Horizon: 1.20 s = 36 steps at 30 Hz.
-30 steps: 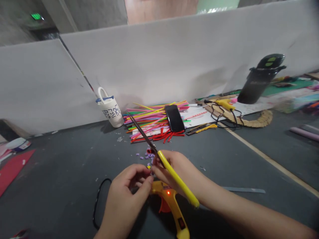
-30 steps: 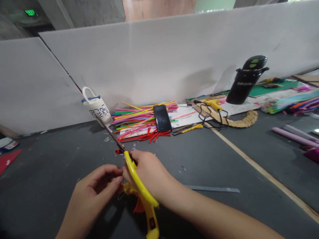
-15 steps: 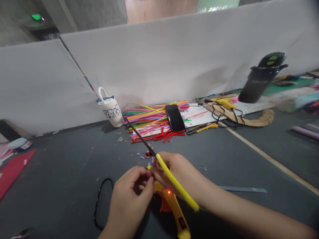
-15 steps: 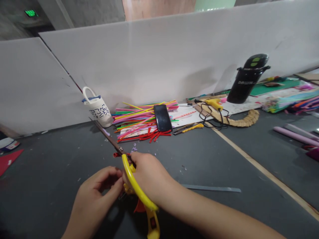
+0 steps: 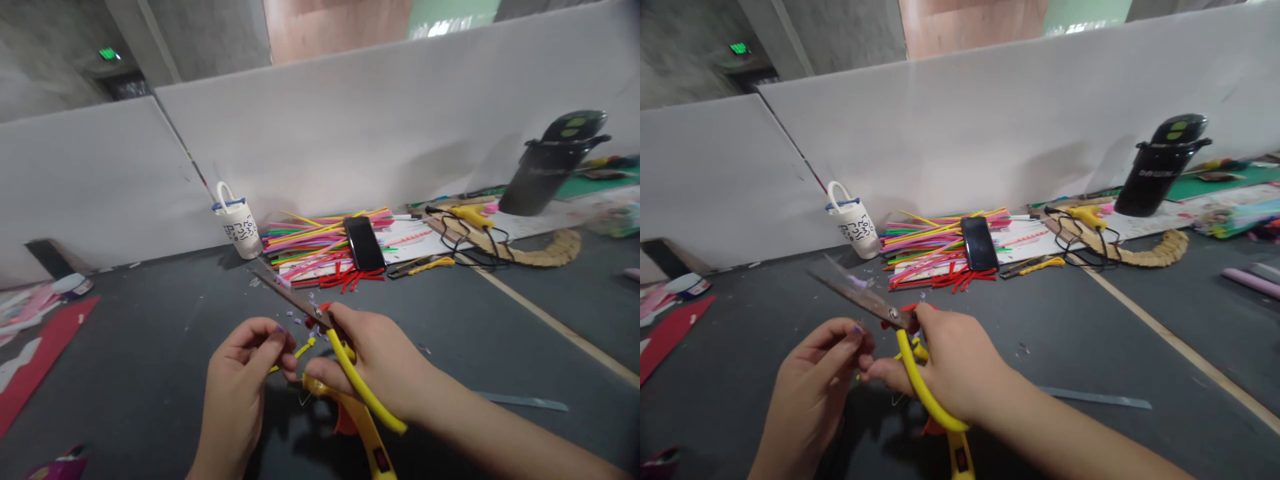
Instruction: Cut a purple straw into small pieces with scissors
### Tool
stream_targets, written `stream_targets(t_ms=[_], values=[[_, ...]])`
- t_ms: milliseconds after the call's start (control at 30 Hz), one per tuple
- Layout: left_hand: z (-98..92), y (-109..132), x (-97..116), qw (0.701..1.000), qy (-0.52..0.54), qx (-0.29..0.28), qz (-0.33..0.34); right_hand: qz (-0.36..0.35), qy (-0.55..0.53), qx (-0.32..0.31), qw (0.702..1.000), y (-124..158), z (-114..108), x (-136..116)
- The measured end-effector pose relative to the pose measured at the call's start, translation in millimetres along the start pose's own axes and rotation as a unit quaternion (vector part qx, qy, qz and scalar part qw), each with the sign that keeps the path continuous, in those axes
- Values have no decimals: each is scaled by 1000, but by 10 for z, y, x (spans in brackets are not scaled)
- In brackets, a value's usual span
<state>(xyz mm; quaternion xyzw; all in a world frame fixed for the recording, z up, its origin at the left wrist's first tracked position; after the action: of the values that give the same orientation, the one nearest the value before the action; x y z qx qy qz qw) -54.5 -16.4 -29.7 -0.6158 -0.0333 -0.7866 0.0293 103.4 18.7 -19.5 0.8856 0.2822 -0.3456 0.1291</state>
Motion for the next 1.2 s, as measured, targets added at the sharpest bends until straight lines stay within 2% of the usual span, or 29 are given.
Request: stream_targets(t_ms=[133, 300, 800, 1200], values=[[6, -7, 55, 998, 59, 17, 20, -19, 113, 31, 993, -12, 139, 25], [19, 11, 60, 995, 72, 32, 56, -21, 159, 33, 987, -12, 211, 43], [-29, 82, 2, 995, -10, 71, 67, -26, 195, 66, 978, 20, 233, 25], [-19, 68, -14, 995, -2, 78, 66, -26, 182, 69, 981, 21, 253, 13]])
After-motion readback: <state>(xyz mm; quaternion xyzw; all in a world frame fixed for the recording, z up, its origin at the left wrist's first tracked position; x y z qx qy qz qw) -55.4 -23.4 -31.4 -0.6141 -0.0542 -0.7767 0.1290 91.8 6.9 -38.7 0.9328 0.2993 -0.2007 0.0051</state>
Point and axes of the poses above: each hand's wrist, its own y-axis away from the middle knuckle, its own z-axis out of the palm, x = y × z, the point moved 1 cm from there along -y, towards the middle knuckle, and after that the axes turned 11 degrees about -x, right-handed, at the moved point
